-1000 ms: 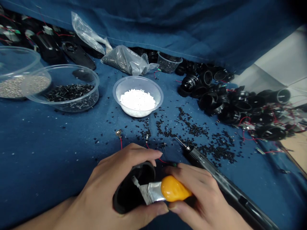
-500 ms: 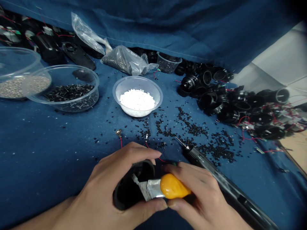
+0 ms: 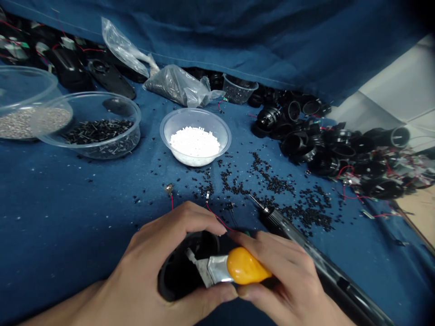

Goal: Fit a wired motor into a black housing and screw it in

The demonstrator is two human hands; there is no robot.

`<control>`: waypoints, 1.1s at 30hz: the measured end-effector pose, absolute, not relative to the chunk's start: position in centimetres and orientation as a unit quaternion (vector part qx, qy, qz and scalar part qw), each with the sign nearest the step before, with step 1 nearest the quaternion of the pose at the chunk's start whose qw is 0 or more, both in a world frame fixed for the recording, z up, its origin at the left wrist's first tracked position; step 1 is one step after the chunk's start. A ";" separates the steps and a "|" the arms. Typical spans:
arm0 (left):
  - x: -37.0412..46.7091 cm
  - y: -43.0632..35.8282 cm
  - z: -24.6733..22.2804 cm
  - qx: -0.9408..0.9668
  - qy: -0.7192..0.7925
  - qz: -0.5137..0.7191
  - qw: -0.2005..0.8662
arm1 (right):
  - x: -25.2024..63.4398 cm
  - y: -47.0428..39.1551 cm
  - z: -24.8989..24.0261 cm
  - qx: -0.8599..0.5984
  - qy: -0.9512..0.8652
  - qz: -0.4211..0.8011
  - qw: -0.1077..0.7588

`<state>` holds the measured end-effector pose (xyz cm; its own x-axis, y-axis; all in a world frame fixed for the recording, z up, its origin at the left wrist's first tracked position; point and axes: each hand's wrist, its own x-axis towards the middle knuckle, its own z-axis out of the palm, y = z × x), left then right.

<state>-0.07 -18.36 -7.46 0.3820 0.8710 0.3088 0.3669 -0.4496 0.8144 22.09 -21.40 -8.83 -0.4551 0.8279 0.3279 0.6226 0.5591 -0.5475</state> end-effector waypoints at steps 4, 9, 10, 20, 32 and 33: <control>0.1 -18.3 -7.5 0.753 0.401 0.384 0.352 | 21.7 -21.1 -8.8 -0.437 -0.824 0.179 0.314; 0.1 -17.8 -7.2 0.754 0.389 0.390 0.359 | 21.4 -21.0 -9.1 -0.434 -0.822 0.178 0.324; 0.1 -17.7 -7.1 0.753 0.388 0.393 0.358 | 21.4 -21.0 -9.2 -0.436 -0.820 0.178 0.326; 0.1 -17.6 -7.0 0.724 0.433 0.378 0.381 | 20.9 -20.9 -11.2 -0.465 -0.810 0.114 0.338; -1.6 -16.2 -9.0 0.767 0.426 0.454 0.157 | 20.0 -21.2 -10.7 -0.517 -0.766 0.043 0.379; -2.0 -15.6 -9.2 0.763 0.431 0.456 0.157 | 19.9 -21.2 -10.6 -0.524 -0.758 0.036 0.387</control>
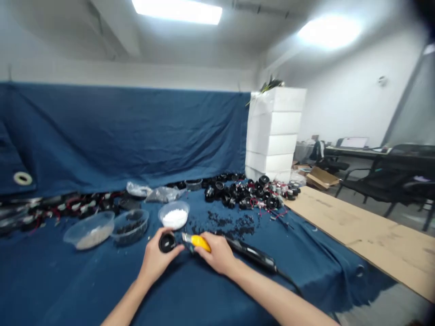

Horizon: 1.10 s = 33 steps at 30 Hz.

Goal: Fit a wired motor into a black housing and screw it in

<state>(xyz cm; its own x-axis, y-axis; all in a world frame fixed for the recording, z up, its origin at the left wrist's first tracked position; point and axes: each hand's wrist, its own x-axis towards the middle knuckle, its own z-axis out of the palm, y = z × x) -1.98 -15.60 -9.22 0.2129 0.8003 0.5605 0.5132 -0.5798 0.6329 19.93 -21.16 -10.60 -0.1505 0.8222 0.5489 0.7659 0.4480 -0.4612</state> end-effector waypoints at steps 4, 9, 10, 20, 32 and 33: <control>-2.8 -13.1 -10.2 0.749 0.443 0.452 0.199 | 19.7 -20.2 -10.9 -0.537 -0.738 0.018 0.407; -2.9 -12.8 -9.8 0.706 0.447 0.474 0.278 | 20.1 -19.9 -11.8 -0.537 -0.741 0.046 0.401; -3.0 -12.8 -9.7 0.702 0.449 0.471 0.289 | 20.2 -19.9 -11.9 -0.534 -0.742 0.055 0.401; -4.2 -11.5 -8.9 0.647 0.414 0.431 0.474 | 21.0 -18.3 -11.7 -0.559 -0.681 0.089 0.465; -5.9 -9.7 -8.7 0.533 0.382 0.419 0.628 | 21.4 -18.2 -10.9 -0.524 -0.687 0.135 0.486; -6.0 -9.7 -8.7 0.529 0.379 0.417 0.634 | 21.5 -18.2 -10.7 -0.518 -0.685 0.145 0.492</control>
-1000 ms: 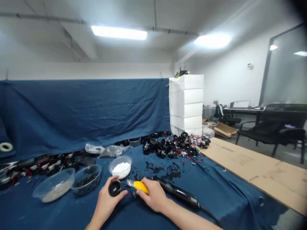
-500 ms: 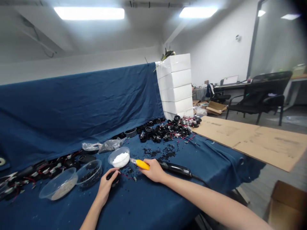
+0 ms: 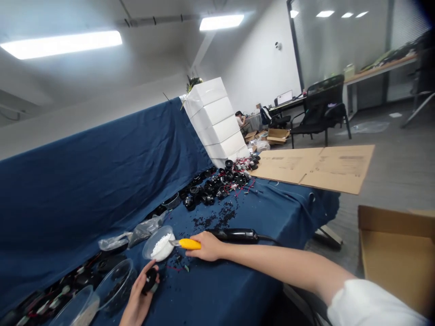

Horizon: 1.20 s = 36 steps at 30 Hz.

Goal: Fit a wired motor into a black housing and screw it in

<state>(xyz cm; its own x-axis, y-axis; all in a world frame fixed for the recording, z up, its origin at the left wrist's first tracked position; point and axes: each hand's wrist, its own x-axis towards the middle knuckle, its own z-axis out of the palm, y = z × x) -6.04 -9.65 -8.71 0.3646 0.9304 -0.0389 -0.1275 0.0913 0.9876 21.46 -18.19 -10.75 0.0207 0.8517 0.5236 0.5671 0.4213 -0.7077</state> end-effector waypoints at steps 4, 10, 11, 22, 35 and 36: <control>-6.3 -9.7 -8.8 0.529 0.365 0.404 0.650 | 21.6 -18.2 -10.4 -0.488 -0.678 0.192 0.515; -6.3 -9.8 -8.7 0.525 0.351 0.386 0.673 | 21.7 -17.4 -10.8 -0.460 -0.663 0.255 0.532; -6.4 -9.7 -8.8 0.523 0.349 0.383 0.677 | 21.8 -17.2 -11.0 -0.458 -0.661 0.266 0.532; -6.8 -8.8 -9.0 0.515 0.327 0.350 0.711 | 22.4 -14.6 -10.9 -0.384 -0.591 0.494 0.509; -5.8 -8.5 -8.5 0.588 0.326 0.267 0.690 | 26.0 -14.1 -9.2 -0.244 -0.446 0.746 0.430; -5.7 -8.4 -8.6 0.596 0.339 0.275 0.675 | 26.2 -14.2 -9.0 -0.236 -0.442 0.756 0.421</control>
<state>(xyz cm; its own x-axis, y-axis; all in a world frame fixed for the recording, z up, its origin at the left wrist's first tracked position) -5.67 -8.38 -8.62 0.6194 0.7742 -0.1302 0.0334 0.1398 0.9896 26.25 -14.23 -8.96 -0.5343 0.8452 0.0143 -0.4276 -0.2556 -0.8671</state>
